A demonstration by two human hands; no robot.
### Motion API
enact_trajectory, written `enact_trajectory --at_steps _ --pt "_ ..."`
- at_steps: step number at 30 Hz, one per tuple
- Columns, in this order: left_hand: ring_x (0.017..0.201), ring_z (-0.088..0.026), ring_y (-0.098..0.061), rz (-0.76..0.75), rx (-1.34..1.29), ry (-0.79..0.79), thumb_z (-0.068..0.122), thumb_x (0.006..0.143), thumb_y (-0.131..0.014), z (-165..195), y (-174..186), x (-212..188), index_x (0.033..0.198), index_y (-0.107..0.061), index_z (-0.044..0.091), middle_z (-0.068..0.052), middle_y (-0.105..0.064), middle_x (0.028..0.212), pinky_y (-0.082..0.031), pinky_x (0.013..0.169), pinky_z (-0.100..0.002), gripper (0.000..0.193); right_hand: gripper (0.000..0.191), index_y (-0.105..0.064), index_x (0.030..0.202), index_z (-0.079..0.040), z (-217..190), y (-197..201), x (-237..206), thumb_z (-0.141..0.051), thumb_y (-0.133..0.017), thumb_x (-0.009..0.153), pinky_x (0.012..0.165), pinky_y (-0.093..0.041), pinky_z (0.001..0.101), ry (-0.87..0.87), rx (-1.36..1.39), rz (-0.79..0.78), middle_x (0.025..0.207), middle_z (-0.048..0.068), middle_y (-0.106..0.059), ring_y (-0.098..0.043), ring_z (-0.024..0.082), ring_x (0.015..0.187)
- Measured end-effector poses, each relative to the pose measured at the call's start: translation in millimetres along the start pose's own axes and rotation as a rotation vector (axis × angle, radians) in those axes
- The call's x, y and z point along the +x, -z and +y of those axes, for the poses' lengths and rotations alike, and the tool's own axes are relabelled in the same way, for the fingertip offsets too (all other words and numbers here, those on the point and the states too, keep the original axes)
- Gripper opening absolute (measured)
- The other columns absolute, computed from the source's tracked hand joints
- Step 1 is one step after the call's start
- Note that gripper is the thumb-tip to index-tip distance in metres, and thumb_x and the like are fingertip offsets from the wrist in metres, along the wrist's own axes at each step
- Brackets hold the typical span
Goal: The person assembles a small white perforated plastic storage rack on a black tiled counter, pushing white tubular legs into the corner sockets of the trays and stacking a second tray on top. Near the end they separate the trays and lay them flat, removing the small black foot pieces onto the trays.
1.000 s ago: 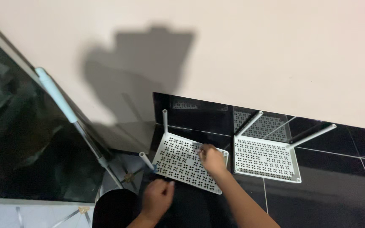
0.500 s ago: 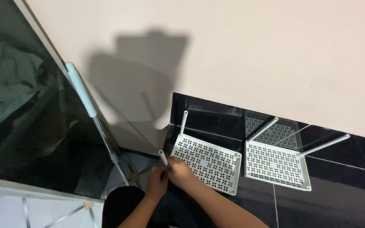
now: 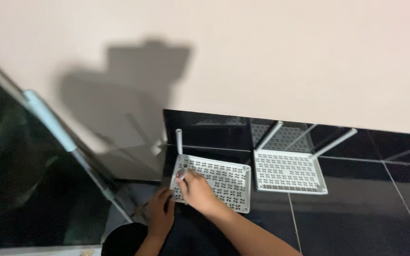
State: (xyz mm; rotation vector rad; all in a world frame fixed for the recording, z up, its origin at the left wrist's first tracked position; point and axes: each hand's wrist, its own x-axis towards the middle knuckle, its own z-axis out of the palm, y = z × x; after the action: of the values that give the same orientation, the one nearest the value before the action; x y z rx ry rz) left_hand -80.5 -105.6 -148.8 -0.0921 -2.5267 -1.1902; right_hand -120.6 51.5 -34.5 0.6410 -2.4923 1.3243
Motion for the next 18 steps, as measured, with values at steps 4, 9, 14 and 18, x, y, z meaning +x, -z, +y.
enact_trajectory --at_steps 4,9,14,18 --pt "0.12 -0.038 -0.05 0.026 0.149 -0.013 0.029 0.093 -0.065 17.9 -13.0 -7.1 0.125 -0.063 0.007 -0.016 -0.053 0.132 -0.041 0.099 -0.052 0.039 0.016 -0.064 0.107 -0.001 28.4 50.7 -18.0 -0.012 -0.062 0.096 0.067 -0.057 0.0434 -0.252 -0.049 0.07 0.101 0.019 -0.069 -0.072 0.036 0.075" --pt "0.121 -0.038 -0.052 -0.039 -0.02 -0.339 0.025 0.09 -0.067 90.6 -55.1 0.7 0.117 -0.065 0.007 -0.015 -0.057 0.127 -0.042 0.103 -0.053 0.032 0.017 -0.063 0.109 -0.005 92.7 123.5 -61.8 -0.014 -0.064 0.095 0.068 -0.058 0.0429 -0.383 -0.172 0.353 0.094 0.019 -0.071 -0.074 0.035 0.082" --pt "0.118 -0.035 -0.06 -0.42 -0.282 -0.468 0.016 0.092 -0.066 178.6 -123.6 11.4 0.121 -0.066 0.003 -0.015 -0.064 0.125 -0.05 0.102 -0.043 0.033 0.019 -0.065 0.105 -0.006 165.0 198.3 -121.5 -0.021 -0.069 0.093 0.071 -0.058 0.0438 -0.65 -0.297 0.491 0.088 0.019 -0.073 -0.075 0.035 0.082" --pt "0.13 -0.037 -0.053 -0.699 -0.262 -0.543 0.017 0.093 -0.066 228.5 -193.9 9.2 0.132 -0.061 0.0 -0.018 -0.058 0.138 -0.046 0.107 -0.044 0.042 0.017 -0.067 0.103 -0.005 214.6 252.6 -163.5 -0.019 -0.067 0.093 0.074 -0.057 0.0461 -0.685 -0.393 0.577 0.092 0.02 -0.073 -0.074 0.039 0.087"
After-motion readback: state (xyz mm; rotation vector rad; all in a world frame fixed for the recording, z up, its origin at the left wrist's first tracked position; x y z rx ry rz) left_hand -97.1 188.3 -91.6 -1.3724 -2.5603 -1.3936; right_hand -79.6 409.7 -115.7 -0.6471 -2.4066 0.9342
